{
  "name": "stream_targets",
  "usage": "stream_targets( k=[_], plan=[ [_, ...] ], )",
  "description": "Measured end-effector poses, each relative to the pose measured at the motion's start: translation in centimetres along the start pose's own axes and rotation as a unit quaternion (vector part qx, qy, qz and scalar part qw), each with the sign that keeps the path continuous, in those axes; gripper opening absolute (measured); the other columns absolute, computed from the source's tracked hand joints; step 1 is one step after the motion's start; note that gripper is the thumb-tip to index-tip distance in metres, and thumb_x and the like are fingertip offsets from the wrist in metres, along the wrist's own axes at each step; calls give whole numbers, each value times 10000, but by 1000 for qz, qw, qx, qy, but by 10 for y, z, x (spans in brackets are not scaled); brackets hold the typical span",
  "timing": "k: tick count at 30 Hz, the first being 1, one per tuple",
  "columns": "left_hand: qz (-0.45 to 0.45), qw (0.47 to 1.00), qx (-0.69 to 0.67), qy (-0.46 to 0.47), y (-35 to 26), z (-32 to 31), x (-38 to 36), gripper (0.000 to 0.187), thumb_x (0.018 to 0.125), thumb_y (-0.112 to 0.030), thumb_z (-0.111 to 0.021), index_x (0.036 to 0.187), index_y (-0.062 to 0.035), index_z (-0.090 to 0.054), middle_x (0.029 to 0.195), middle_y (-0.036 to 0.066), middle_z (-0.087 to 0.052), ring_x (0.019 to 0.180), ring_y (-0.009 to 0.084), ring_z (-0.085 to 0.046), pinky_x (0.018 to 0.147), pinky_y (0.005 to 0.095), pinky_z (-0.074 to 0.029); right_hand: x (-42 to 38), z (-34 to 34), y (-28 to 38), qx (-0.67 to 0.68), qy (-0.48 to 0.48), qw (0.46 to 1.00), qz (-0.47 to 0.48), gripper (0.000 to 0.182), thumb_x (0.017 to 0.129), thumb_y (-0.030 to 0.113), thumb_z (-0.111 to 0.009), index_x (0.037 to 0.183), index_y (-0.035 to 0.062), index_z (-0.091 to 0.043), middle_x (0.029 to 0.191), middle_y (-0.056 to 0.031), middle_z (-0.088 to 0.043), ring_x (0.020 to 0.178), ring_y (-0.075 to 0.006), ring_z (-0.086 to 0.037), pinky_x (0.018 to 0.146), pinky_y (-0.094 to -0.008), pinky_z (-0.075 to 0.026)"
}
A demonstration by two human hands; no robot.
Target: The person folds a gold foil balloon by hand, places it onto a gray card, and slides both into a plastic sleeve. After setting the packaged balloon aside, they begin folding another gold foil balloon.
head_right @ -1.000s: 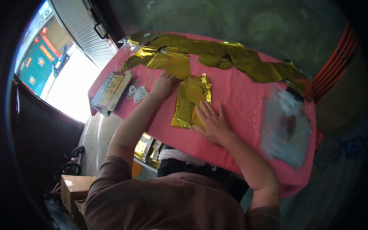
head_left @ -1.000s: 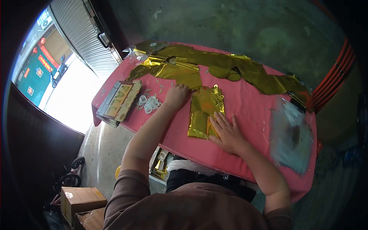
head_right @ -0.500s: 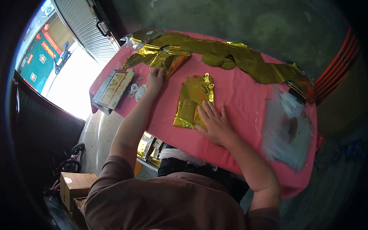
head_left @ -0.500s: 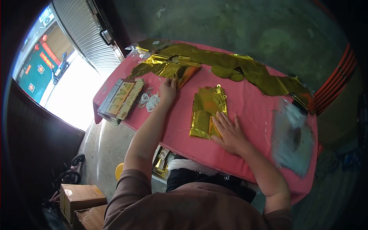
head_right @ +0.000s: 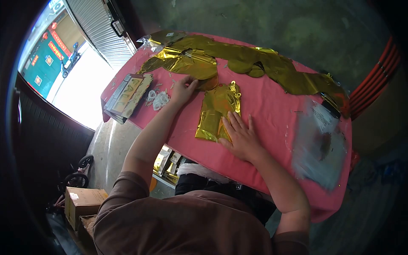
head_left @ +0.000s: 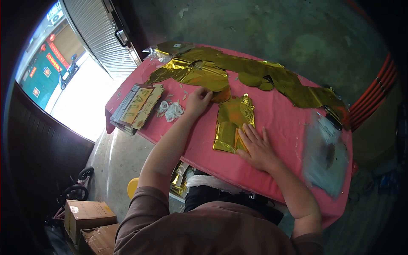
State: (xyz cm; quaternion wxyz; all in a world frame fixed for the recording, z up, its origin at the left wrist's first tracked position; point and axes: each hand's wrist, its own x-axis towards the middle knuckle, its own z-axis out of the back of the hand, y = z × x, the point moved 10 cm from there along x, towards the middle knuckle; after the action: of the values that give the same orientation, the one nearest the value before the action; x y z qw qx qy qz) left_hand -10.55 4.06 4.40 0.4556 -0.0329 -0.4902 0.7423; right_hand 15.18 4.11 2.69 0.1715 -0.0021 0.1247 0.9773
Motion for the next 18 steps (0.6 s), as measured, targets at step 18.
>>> stream_targets(
  k=[18],
  plan=[
    [-35, 998, 37, 27, -7, -9, -3, 213, 848, -201, -581, 896, 2, -628, 871, 170, -600, 812, 319, -590, 700, 365, -475, 1, -5, -4, 7, -27, 1000, 2, 725, 895, 523, -379, 1440, 84, -190, 1505, -151, -135, 1400, -252, -109, 1095, -544, -28]
  ],
)
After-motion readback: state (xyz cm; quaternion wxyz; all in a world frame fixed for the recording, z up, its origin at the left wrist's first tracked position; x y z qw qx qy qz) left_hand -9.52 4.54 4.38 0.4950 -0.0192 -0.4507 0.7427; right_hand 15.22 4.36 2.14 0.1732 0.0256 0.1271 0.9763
